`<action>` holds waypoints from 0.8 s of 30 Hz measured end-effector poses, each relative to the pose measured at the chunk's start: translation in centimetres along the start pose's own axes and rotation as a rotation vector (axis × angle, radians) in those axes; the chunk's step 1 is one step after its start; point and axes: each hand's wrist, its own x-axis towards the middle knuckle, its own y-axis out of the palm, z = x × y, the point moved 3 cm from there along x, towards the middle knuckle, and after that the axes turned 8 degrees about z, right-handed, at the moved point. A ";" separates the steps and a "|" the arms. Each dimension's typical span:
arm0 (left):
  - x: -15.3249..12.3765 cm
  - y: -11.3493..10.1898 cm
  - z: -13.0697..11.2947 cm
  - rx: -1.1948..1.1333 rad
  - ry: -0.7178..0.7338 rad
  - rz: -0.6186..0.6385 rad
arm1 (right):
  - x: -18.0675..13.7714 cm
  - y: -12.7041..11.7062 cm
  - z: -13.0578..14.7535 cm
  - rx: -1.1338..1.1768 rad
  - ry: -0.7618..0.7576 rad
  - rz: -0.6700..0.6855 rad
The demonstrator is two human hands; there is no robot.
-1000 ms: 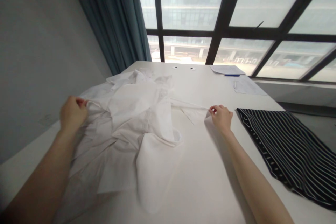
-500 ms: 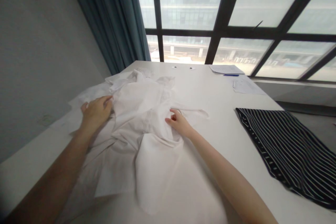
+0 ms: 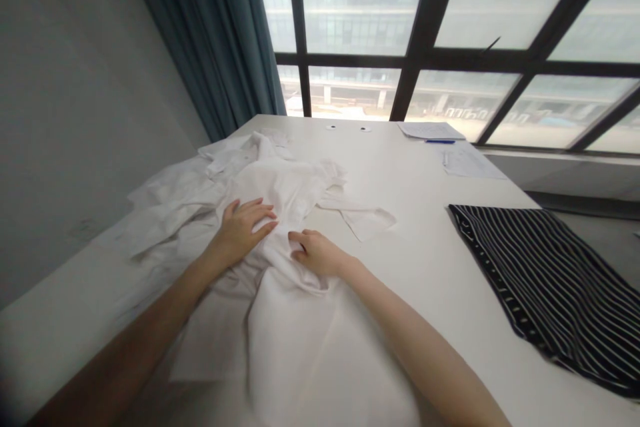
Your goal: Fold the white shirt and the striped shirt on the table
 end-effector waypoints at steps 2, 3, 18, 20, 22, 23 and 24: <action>-0.1 -0.1 -0.3 -0.017 0.012 -0.006 | -0.3 -1.3 -1.0 0.122 -0.002 0.015; -0.2 -0.2 -0.5 -0.024 0.020 -0.011 | -0.4 -2.1 -1.6 0.179 0.012 -0.013; -1.1 0.2 -4.7 -0.400 0.525 0.098 | -3.5 -7.9 -11.8 0.428 0.419 -0.739; -1.5 0.0 -5.5 -0.487 0.591 0.135 | -3.8 -8.0 -12.5 0.468 0.449 -0.756; -1.8 -0.1 -6.0 -0.531 0.620 0.184 | -4.1 -7.9 -12.8 0.494 0.454 -0.729; -1.9 0.0 -6.2 -0.535 0.622 0.205 | -4.1 -7.8 -12.7 0.496 0.449 -0.706; -1.9 0.1 -6.2 -0.528 0.617 0.223 | -4.2 -7.7 -12.5 0.492 0.438 -0.682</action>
